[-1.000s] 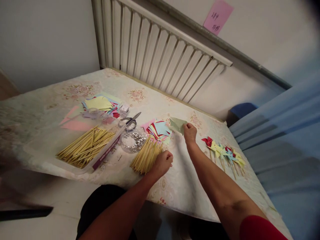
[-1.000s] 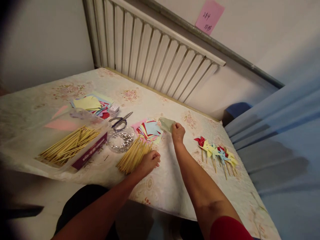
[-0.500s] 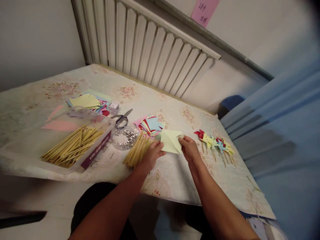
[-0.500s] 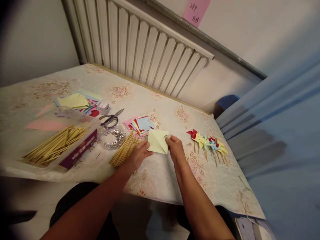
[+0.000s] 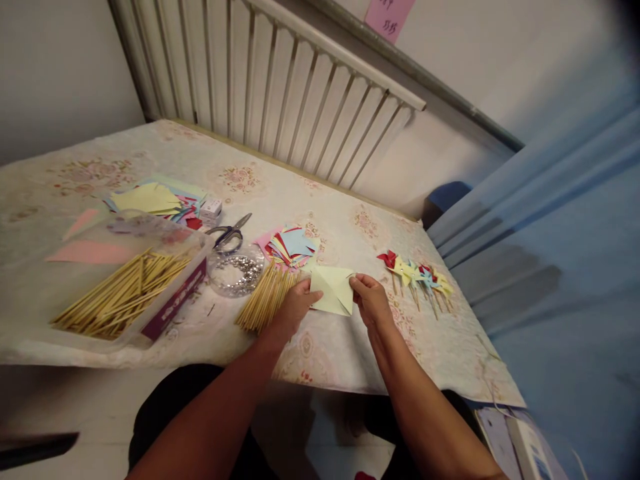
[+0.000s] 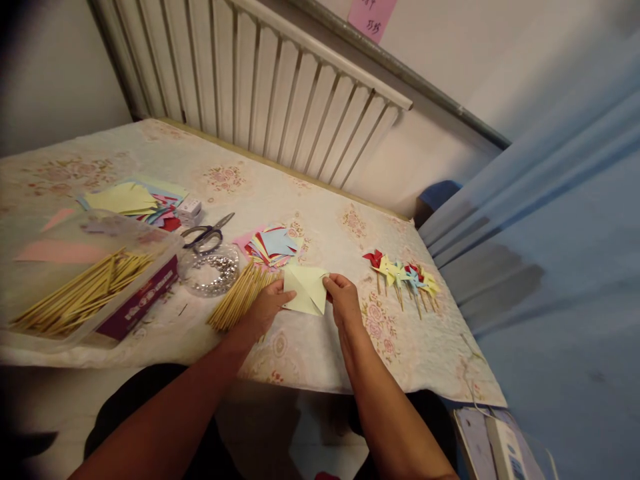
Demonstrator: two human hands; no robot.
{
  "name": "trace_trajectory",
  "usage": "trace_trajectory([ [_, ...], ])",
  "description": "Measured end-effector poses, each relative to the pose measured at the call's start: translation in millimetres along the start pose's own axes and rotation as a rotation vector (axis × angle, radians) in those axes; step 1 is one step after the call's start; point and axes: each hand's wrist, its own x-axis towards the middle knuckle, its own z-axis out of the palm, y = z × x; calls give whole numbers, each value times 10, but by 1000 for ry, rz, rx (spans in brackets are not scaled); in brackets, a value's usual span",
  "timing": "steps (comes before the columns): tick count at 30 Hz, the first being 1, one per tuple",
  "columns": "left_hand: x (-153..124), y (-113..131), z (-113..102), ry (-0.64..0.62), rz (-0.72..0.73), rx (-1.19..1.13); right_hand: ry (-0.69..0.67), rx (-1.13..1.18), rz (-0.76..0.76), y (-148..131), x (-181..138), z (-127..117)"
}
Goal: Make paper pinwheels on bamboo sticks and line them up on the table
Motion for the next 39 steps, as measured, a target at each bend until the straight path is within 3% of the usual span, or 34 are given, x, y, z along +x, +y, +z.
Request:
trace_trajectory([
  [5,-21,-12,-13,-22,5,51,25,18,-14,-3,5,-16],
  [14,-50,-24,35,-130,-21,-122,62,-102,-200,124,-67,-1],
  [31,-72,-87,52,-66,-44,-16,212,-446,-324,140,-212,126],
  [34,-79,-75,57,-72,-45,-22,236,-402,-294,163,-228,133],
  [39,-73,-64,61,-5,-54,-29,66,-123,-156,209,-256,120],
])
